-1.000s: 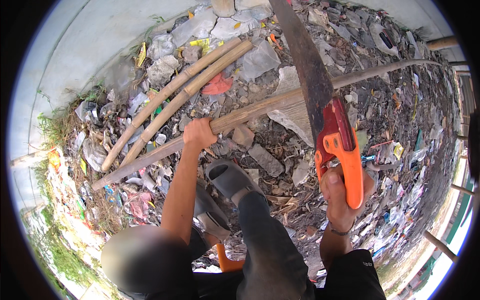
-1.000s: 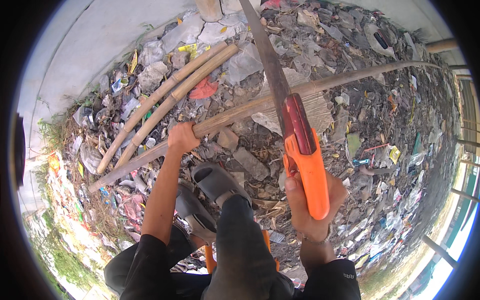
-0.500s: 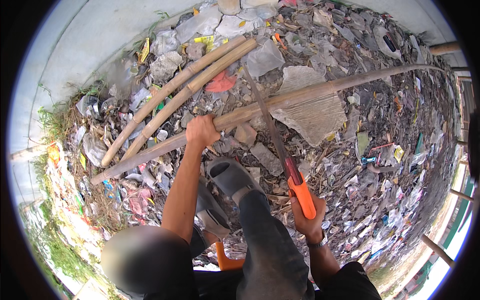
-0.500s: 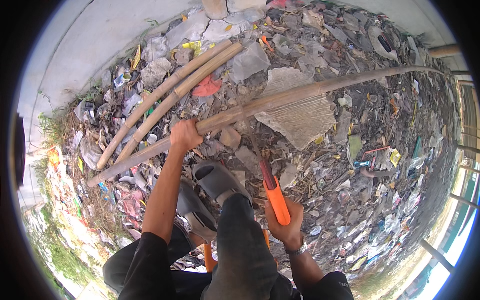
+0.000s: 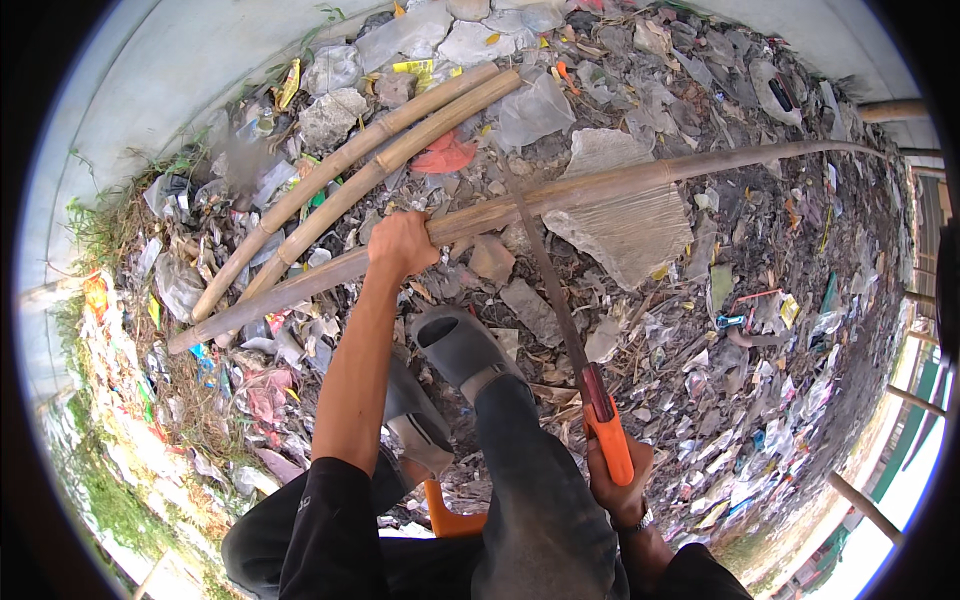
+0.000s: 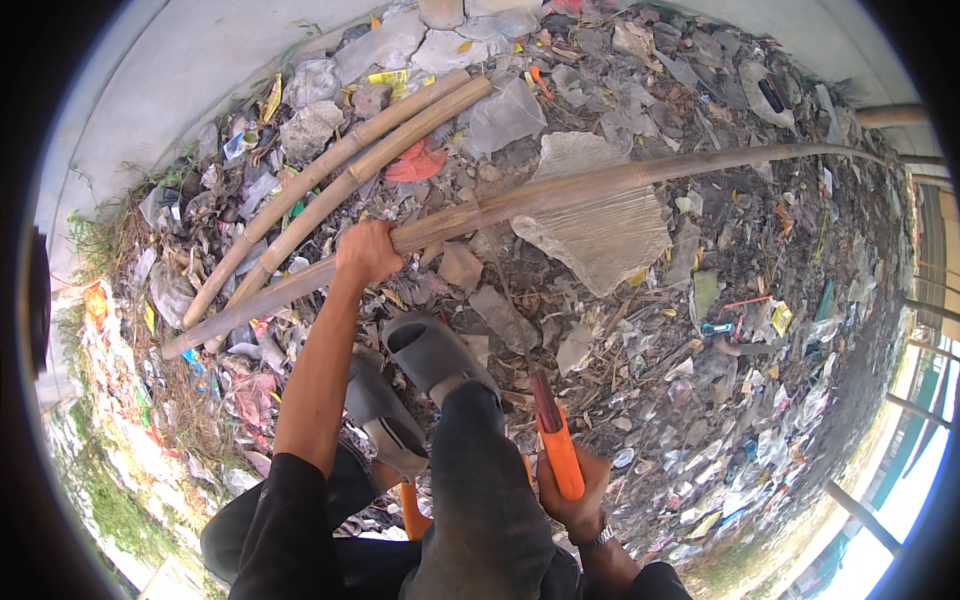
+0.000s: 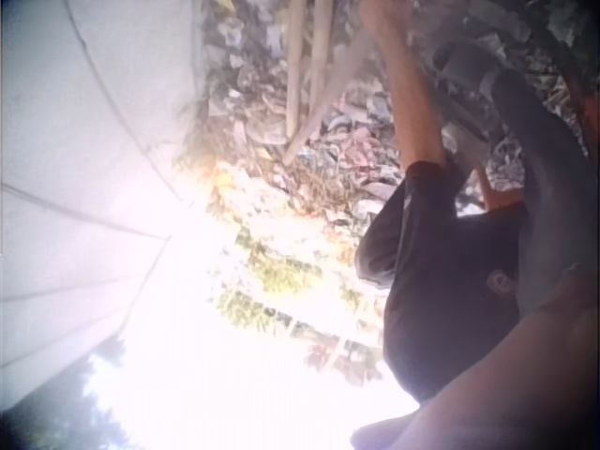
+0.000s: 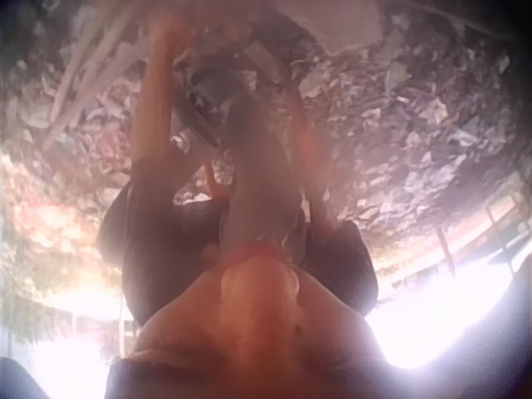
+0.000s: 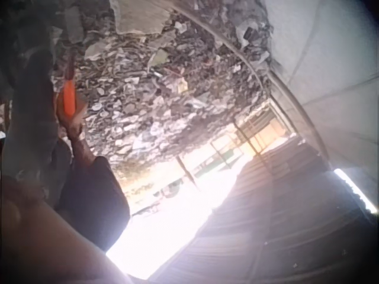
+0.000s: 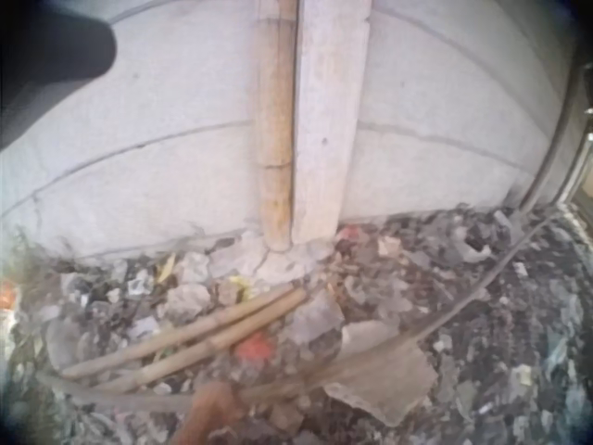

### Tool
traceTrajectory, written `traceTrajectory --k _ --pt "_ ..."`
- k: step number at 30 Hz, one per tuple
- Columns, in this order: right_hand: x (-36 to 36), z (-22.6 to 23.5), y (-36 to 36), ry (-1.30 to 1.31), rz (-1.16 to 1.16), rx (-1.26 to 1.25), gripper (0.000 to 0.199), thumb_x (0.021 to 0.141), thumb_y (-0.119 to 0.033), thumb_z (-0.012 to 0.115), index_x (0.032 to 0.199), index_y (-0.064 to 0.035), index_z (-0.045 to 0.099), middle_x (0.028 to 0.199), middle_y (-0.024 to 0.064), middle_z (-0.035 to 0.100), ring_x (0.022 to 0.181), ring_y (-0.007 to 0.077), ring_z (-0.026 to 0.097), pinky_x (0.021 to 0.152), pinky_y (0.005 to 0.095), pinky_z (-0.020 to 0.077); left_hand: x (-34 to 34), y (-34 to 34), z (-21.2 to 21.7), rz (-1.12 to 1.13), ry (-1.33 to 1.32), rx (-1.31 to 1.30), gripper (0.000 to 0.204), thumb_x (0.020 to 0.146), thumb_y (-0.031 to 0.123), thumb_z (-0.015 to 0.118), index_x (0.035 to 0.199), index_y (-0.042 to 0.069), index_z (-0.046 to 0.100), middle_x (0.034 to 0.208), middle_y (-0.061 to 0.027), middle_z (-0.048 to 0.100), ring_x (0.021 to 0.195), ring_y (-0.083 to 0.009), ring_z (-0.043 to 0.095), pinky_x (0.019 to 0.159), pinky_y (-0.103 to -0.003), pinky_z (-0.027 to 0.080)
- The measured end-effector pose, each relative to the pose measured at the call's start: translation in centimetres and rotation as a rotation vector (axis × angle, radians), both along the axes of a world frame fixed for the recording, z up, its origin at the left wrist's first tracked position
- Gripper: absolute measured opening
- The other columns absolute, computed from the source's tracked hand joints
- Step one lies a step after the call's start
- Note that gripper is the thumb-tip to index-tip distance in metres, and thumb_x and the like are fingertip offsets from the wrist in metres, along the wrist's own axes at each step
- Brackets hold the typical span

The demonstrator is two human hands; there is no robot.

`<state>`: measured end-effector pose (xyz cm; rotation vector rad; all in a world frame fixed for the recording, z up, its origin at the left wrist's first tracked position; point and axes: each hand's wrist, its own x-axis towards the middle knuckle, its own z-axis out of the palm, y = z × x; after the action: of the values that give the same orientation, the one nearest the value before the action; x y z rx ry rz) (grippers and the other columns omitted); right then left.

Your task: The person sits on a small stool in a cluttered area and uses a hand saw to cut a long bamboo pole. They hold the pole steady with their left hand and saw through it with their right hand, eventually separating a section of the bamboo.

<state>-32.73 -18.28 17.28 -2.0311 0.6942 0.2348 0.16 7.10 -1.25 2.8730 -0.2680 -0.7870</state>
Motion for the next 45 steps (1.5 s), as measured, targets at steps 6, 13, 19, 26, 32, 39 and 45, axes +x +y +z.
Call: traceTrajectory --k 6,13,19,26,32,39,45 --pt "-2.7 0.3 -0.3 -0.046 0.046 -0.018 0.014 0.087 -0.007 0.072 0.099 0.0007 0.075 0.068 0.0128 0.067 0.058 0.0191 0.067 0.055 0.0320 0.0493 -1.6 0.3 -0.7 0.015 0.006 -0.035 0.041 0.069 0.021 0.070 0.107 0.011 0.080 0.096 -0.0231 0.077 0.095 -0.0406 0.075 0.090 -0.049 0.060" --pt "11.7 -8.1 1.7 -0.359 -0.068 0.063 0.012 0.092 -0.007 0.072 0.096 0.0041 0.072 0.068 0.0038 0.063 0.060 0.0071 0.055 0.057 0.0271 0.0469 -4.3 -0.9 0.2 0.050 -0.085 -0.016 0.036 0.070 0.023 0.072 0.103 0.009 0.078 0.093 -0.0233 0.076 0.091 -0.0414 0.075 0.084 -0.050 0.060" --pt "11.7 -6.4 1.4 -0.295 -0.085 0.135 0.014 0.093 -0.008 0.074 0.100 0.0039 0.073 0.071 0.0048 0.066 0.062 0.0079 0.058 0.059 0.0266 0.0477 -4.2 0.7 -0.6 0.010 -0.083 -0.027 0.038 0.068 0.023 0.072 0.104 0.011 0.078 0.093 -0.0224 0.077 0.090 -0.0404 0.075 0.084 -0.049 0.061" --pt "12.7 -3.5 1.7 -0.191 -0.183 0.423 0.015 0.096 -0.008 0.072 0.104 0.0046 0.070 0.071 0.0020 0.063 0.058 0.0059 0.055 0.052 0.0237 0.0431 -4.8 0.4 -0.6 -0.014 -0.087 -0.036 0.036 0.070 0.022 0.073 0.101 0.006 0.075 0.092 -0.0203 0.077 0.088 -0.0389 0.076 0.080 -0.048 0.061" --pt "15.2 0.0 0.8 -0.239 -0.059 0.385 0.015 0.098 -0.008 0.070 0.087 0.0012 0.063 0.061 -0.0013 0.053 0.050 0.0050 0.046 0.047 0.0235 0.0349 -6.4 0.9 -2.8 -0.048 -0.392 -0.106 0.032 0.068 0.018 0.075 0.098 0.006 0.071 0.090 -0.0164 0.076 0.083 -0.0366 0.075 0.078 -0.048 0.061" --pt "12.9 4.2 -2.5 -0.498 -0.170 0.527 0.006 0.091 0.000 0.067 0.089 0.0056 0.065 0.063 0.0012 0.057 0.051 0.0093 0.052 0.049 0.0249 0.0386 -3.6 0.3 -0.5 0.001 -0.062 -0.004 0.042 0.066 0.022 0.076 0.106 0.009 0.075 0.098 -0.0179 0.077 0.095 -0.0375 0.075 0.086 -0.048 0.061" --pt "7.2 -1.6 -0.5 -0.318 0.052 -0.039 0.017 0.086 -0.003 0.071 0.101 0.0050 0.073 0.070 0.0000 0.061 0.057 0.0056 0.050 0.053 0.0251 0.0401 -2.6 0.6 -0.3 -0.004 -0.017 -0.062 0.040 0.068 0.019 0.071 0.106 0.009 0.078 0.099 -0.0219 0.077 0.097 -0.0399 0.075 0.091 -0.048 0.060"
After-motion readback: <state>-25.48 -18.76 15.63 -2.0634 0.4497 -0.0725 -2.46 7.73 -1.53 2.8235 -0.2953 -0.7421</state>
